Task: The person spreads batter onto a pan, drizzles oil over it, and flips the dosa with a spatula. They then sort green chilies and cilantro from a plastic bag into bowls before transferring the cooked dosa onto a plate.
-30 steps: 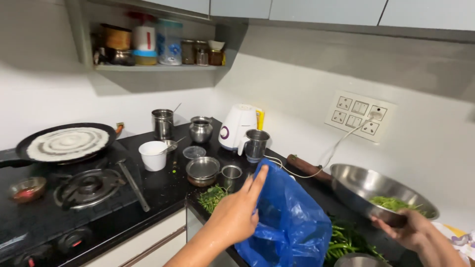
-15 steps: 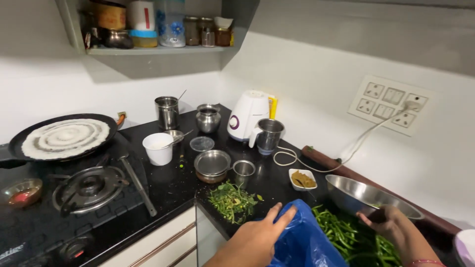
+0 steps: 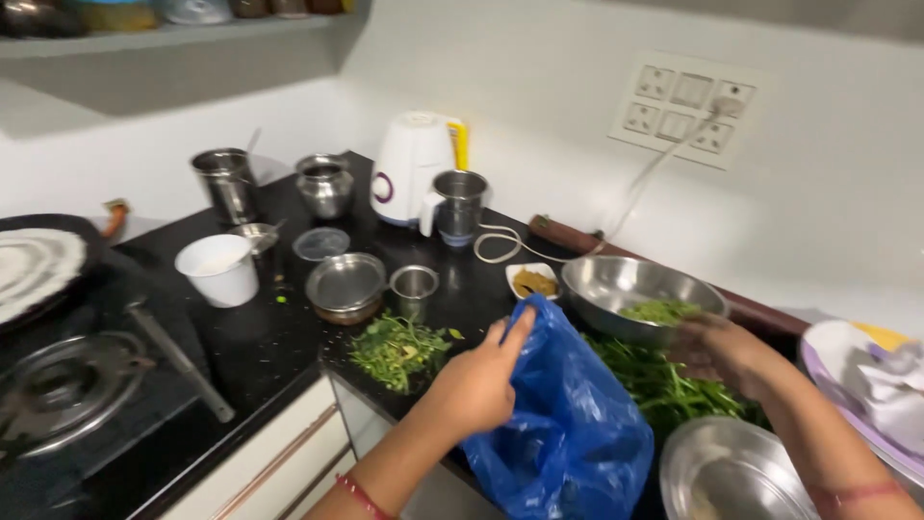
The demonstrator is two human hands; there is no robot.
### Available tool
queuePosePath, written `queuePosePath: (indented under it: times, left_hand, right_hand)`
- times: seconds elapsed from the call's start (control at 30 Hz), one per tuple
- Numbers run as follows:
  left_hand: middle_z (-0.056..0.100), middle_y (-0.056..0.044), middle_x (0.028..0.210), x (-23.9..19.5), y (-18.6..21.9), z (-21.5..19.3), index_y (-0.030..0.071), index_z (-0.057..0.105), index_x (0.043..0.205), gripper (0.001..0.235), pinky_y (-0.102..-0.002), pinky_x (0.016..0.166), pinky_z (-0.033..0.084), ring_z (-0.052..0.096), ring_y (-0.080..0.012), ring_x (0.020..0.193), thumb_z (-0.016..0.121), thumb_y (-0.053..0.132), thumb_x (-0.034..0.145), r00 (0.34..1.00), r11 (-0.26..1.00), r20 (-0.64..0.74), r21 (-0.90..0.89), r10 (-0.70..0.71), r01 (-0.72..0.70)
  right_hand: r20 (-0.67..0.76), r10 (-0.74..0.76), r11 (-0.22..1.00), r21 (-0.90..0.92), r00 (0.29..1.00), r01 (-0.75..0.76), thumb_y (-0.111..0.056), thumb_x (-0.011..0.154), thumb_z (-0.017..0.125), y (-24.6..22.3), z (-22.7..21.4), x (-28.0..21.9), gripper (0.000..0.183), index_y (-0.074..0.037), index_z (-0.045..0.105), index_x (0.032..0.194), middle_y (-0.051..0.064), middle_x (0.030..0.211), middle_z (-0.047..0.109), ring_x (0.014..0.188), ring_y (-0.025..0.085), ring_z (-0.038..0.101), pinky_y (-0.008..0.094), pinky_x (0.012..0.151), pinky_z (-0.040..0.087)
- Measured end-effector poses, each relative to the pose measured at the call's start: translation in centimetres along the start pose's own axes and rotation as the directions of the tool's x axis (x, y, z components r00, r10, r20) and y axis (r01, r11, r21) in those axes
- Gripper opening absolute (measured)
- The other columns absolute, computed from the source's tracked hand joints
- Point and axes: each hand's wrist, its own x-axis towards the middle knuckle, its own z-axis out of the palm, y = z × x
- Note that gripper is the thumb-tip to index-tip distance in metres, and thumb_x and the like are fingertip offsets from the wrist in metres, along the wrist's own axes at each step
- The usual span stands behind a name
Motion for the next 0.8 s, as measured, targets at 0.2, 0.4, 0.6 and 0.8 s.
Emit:
queuePosePath:
  times: [0.2, 0.4, 0.6, 0.8]
  left_hand:
    - [0.044, -0.027, 0.148, 4.6, 0.4, 3.3, 0.012, 0.014, 0.161, 0.101, -0.052, 0.087, 0.054, 0.065, -0.0485, 0.104, 0.065, 0.004, 0.074, 0.996, 0.997, -0.065, -0.04, 0.058, -0.06]
    - [0.046, -0.029, 0.143, 5.5, 1.8, 3.3, 0.011, 0.016, 0.161, 0.1, -0.052, 0.087, 0.054, 0.064, -0.0487, 0.104, 0.066, 0.006, 0.074, 0.997, 0.999, -0.064, -0.006, 0.042, -0.042]
    - [0.046, -0.029, 0.142, 5.0, 1.8, 4.4, 0.011, 0.015, 0.161, 0.103, -0.052, 0.087, 0.054, 0.065, -0.0485, 0.104, 0.067, 0.006, 0.073, 0.997, 1.0, -0.078, -0.008, 0.021, -0.022]
    - [0.044, -0.027, 0.145, 3.4, 1.8, 4.1, 0.011, 0.017, 0.16, 0.102, -0.053, 0.086, 0.054, 0.065, -0.0483, 0.103, 0.069, 0.005, 0.072, 0.996, 0.999, -0.089, -0.004, -0.032, 0.032]
  right_hand:
    - [0.32, -0.241, -0.083, -0.947, 0.916, 0.309, -0.038, 0.085, 0.075, 8.3, 6.0, -16.5, 0.065, -0.018, 0.053, 0.143, 0.009, 0.157, 0.04, 0.147, 0.034, 0.038, 0.051, 0.117, 0.038]
    - [0.212, -0.259, -0.403, -0.91, 0.942, 0.094, -0.025, 0.087, 0.065, 14.6, 6.1, -18.2, 0.053, -0.017, 0.054, 0.138, 0.011, 0.163, 0.027, 0.153, 0.034, 0.017, 0.063, 0.12, 0.02]
    - [0.277, -0.465, -0.313, -0.94, 0.841, 0.136, -0.014, 0.086, 0.056, 18.5, 2.1, -15.4, 0.043, -0.01, 0.062, 0.128, 0.014, 0.159, 0.037, 0.148, 0.034, 0.032, 0.044, 0.117, 0.034]
    - [0.308, -0.643, -0.242, -0.95, 0.701, 0.196, -0.014, 0.079, 0.059, 20.1, -2.9, -12.9, 0.043, -0.007, 0.065, 0.122, 0.015, 0.152, 0.045, 0.145, 0.035, 0.039, 0.043, 0.114, 0.042]
